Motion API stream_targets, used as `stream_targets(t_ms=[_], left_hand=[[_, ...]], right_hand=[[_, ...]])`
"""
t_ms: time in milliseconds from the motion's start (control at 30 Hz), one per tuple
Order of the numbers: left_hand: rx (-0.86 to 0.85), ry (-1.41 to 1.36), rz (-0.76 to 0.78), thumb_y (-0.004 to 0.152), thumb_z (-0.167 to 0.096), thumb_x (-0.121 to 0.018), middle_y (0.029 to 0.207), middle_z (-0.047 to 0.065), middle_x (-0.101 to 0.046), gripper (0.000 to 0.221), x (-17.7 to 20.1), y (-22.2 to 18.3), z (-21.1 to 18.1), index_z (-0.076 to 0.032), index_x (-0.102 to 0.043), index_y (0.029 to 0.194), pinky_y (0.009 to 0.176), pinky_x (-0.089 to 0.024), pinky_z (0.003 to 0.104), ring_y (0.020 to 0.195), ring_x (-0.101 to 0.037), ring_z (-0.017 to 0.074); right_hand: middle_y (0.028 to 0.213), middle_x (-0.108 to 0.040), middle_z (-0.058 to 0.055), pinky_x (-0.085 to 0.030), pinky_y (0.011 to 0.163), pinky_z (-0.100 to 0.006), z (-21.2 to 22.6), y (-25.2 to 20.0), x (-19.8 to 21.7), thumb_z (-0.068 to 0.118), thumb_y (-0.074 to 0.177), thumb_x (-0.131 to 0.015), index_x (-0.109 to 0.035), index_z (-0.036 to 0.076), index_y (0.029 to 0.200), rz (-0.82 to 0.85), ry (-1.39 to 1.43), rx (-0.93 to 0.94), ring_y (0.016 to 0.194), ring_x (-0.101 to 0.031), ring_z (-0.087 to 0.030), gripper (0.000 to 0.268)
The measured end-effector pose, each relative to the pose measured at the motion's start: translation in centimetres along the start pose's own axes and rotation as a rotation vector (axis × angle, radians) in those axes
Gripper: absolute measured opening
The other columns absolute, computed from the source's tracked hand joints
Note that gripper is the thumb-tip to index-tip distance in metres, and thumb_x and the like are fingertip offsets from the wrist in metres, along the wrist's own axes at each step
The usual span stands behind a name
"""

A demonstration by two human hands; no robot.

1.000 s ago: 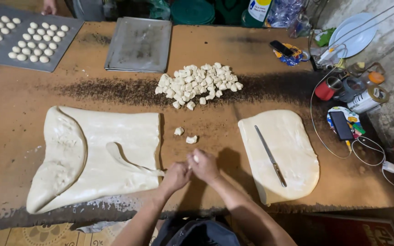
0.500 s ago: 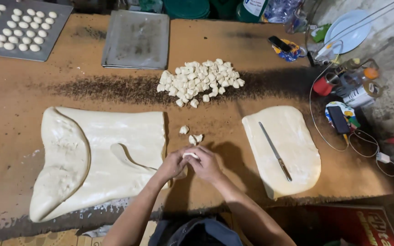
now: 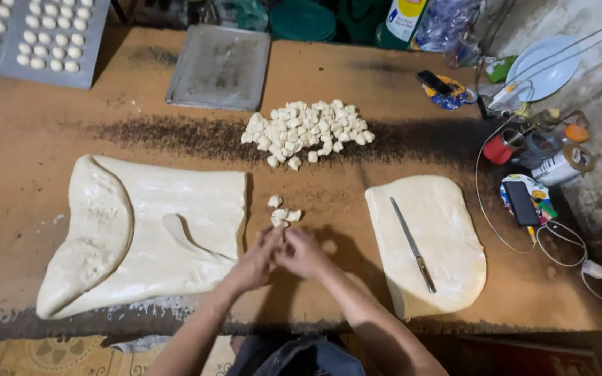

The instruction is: Cutting and portioning dough into small pieces for baking

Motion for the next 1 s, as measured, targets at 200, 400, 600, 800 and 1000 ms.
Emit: stream_targets(t_ms=[200, 400, 600, 800, 1000], left_hand=[[0.054, -0.056, -0.404, 0.09, -0.027, -0.07, 0.066, 0.025, -0.064, 0.031, -1.8, 4.7, 6.4, 0.0, -0.071, 0.074, 0.061, -0.046, 0.05, 0.071, -0.065, 0.0461], [-0.081, 0.21, -0.034, 0.083, -0.023, -0.063, 0.08, 0.008, -0.076, 0.013, -4.1, 1.0, 0.1, -0.017, -0.073, 0.079, 0.071, -0.058, 0.047, 0.08, -0.075, 0.0331], [0.002, -0.093, -0.098, 0.068, 0.002, -0.079, 0.128, 0.026, -0.056, 0.1, 0.8, 2.7, 7.6, -0.014, -0.036, 0.156, 0.093, -0.06, 0.053, 0.107, -0.067, 0.0473], [-0.14, -0.207, -0.145, 0.092, -0.014, -0.063, 0.084, 0.023, -0.072, 0.015, 3.9, 3.9, 5.1, -0.004, -0.071, 0.099, 0.075, -0.053, 0.053, 0.085, -0.07, 0.0443], [-0.094, 0.03, -0.028, 0.085, -0.015, -0.06, 0.077, 0.008, -0.077, 0.019, -0.3, 3.2, 7.9, -0.017, -0.078, 0.077, 0.075, -0.056, 0.043, 0.078, -0.076, 0.0279]], right_hand=[[0.094, -0.071, -0.005, -0.059, 0.077, -0.039, 0.2, 1.3, 0.5, 0.025, 0.08, -0.08, -0.074, 0.021, 0.109, -0.268, 0.06, 0.171, 0.089, -0.072, -0.029, 0.03], [0.071, -0.071, -0.016, -0.056, 0.068, -0.052, -5.8, 0.4, -0.3, 0.055, 0.09, -0.058, -0.06, 0.014, 0.09, -0.107, -0.444, -0.288, 0.077, -0.074, -0.041, 0.041], [0.131, -0.061, -0.022, -0.051, 0.102, -0.055, 4.6, 2.3, 2.5, 0.044, 0.089, -0.074, -0.064, 0.009, 0.129, 0.009, -0.181, -0.326, 0.124, -0.06, -0.043, 0.054], [0.085, -0.074, -0.007, -0.059, 0.07, -0.04, 3.1, 3.6, -1.4, 0.016, 0.089, -0.075, -0.077, 0.02, 0.103, -0.292, 0.009, 0.055, 0.081, -0.074, -0.032, 0.014], [0.065, -0.069, -0.01, -0.057, 0.057, -0.046, -5.3, 3.6, -4.9, 0.048, 0.092, -0.066, -0.065, 0.023, 0.084, -0.434, -0.562, -0.181, 0.066, -0.074, -0.032, 0.026]])
Point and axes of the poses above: each hand's wrist, its own y-axis towards the middle knuckle, its own x-axis out of the back of the hand, z = x × y, the point moved 4 cm from there along y, towards the middle knuckle
